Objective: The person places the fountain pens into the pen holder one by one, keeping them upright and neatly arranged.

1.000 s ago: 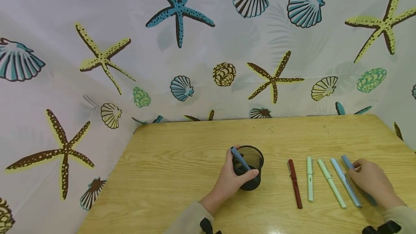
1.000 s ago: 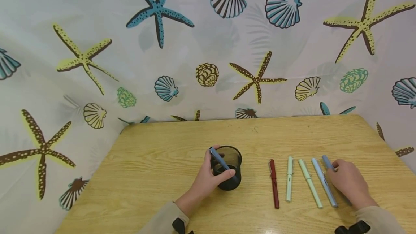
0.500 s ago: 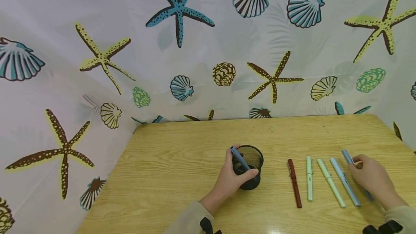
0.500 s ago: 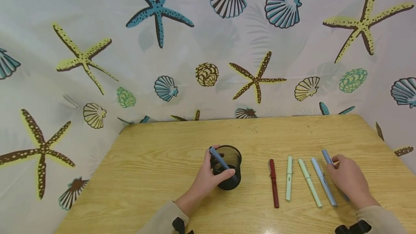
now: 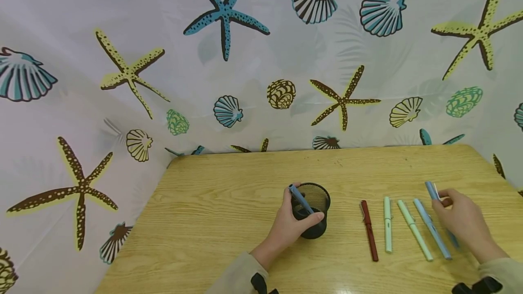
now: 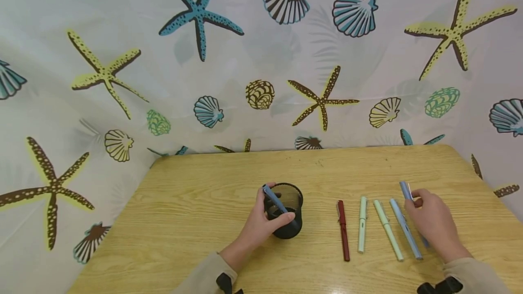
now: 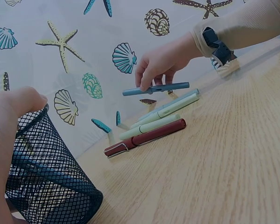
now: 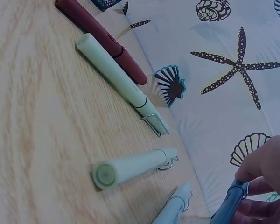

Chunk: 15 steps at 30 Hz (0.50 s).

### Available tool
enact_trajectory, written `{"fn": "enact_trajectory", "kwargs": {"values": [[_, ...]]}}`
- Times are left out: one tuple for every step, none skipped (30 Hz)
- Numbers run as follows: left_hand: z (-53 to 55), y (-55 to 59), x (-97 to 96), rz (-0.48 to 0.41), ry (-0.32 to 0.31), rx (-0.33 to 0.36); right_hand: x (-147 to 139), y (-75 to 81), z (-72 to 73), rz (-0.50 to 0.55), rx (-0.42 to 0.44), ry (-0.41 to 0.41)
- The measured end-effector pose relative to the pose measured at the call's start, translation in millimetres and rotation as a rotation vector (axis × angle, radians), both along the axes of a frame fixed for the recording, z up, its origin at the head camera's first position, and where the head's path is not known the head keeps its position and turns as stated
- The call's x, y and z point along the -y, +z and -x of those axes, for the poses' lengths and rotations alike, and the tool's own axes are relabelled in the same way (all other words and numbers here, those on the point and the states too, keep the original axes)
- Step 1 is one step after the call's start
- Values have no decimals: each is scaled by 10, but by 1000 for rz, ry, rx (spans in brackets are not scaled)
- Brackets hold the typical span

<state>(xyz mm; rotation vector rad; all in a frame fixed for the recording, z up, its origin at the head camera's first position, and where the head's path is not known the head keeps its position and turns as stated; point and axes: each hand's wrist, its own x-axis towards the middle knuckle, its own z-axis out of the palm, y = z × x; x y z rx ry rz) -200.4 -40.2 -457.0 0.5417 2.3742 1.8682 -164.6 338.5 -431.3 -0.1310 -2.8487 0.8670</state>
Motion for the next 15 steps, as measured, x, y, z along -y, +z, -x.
{"fn": "enact_trajectory", "kwargs": {"values": [[1, -2, 1, -1, -1, 1, 12, 4, -1, 5, -7, 2], [2, -3, 2, 0, -2, 2, 24, 8, -1, 11, -14, 3], [2, -4, 3, -1, -2, 2, 37, 11, 0, 13, -24, 2], [3, -5, 4, -2, -2, 3, 47, 12, 2, 16, -35, 2], [3, -5, 5, -4, -3, 3, 56, 9, 2, 20, -51, 1], [3, -5, 6, -5, -2, 3, 66, 7, 2, 22, -67, -1], [4, -6, 6, -5, -1, 3, 77, 4, 0, 24, -83, -5], [4, -7, 7, -2, -1, 0, 90, 4, -2, 27, -96, -8], [3, -7, 8, -2, 0, -2, 103, 2, -4, 30, -109, -12], [2, -7, 8, -1, 0, -4, 118, 1, -6, 31, -121, -14], [0, -7, 9, -1, 0, -6, 136, 2, -9, 36, -134, -18], [-1, -6, 8, -2, -1, -7, 153, 5, -10, 40, -141, -21], [-3, -6, 8, -4, -2, -8, 170, 9, -11, 42, -150, -20], [-5, -4, 8, -5, -2, -8, 186, 15, -10, 43, -159, -19], [-9, -1, 7, -8, -2, -6, 202, 20, -8, 46, -166, -18]]}}
